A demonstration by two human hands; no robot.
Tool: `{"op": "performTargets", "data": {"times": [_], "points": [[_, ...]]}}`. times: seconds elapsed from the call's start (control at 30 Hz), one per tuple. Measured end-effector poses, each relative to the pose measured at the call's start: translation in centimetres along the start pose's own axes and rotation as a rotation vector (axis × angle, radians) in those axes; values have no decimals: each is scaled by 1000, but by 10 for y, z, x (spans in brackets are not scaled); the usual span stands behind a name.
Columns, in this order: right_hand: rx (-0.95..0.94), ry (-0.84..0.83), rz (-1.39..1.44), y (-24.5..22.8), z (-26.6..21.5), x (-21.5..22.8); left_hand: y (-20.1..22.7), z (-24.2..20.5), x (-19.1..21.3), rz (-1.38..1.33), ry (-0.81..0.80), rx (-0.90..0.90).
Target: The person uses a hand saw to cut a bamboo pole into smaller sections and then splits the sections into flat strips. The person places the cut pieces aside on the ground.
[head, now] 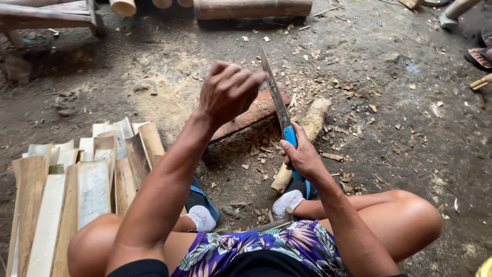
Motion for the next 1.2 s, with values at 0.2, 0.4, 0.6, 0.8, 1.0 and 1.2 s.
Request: {"op": "performTargets", "data": {"times": [0.2, 0.4, 0.6, 0.8, 1.0, 1.2], "points": [[144, -5, 46, -14, -10, 7, 17, -7, -21, -384, 368, 368], [305, 59, 31, -22, -10, 1, 31, -63, -38, -708, 139, 755], [206, 129, -312, -12, 25, -24, 42, -76, -43, -584, -9, 701], [221, 101, -122, 30, 65, -59, 38, -58, -61, -621, -135, 853], [-39, 145, -317, 128, 85, -107, 35, -65, -105, -664, -467, 1056], [-78, 745, -532, 237, 97, -51, 50, -74, -118, -778, -728, 1196]]}}
Point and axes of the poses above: each hand's wrist, its own z-axis towards the middle knuckle, its own x-axis out of the back of the hand, y = z × x, the point moved 1 cm from there along z, towards the middle knuckle, and after that the axes turned 3 degrees about x, right-handed, at the moved point
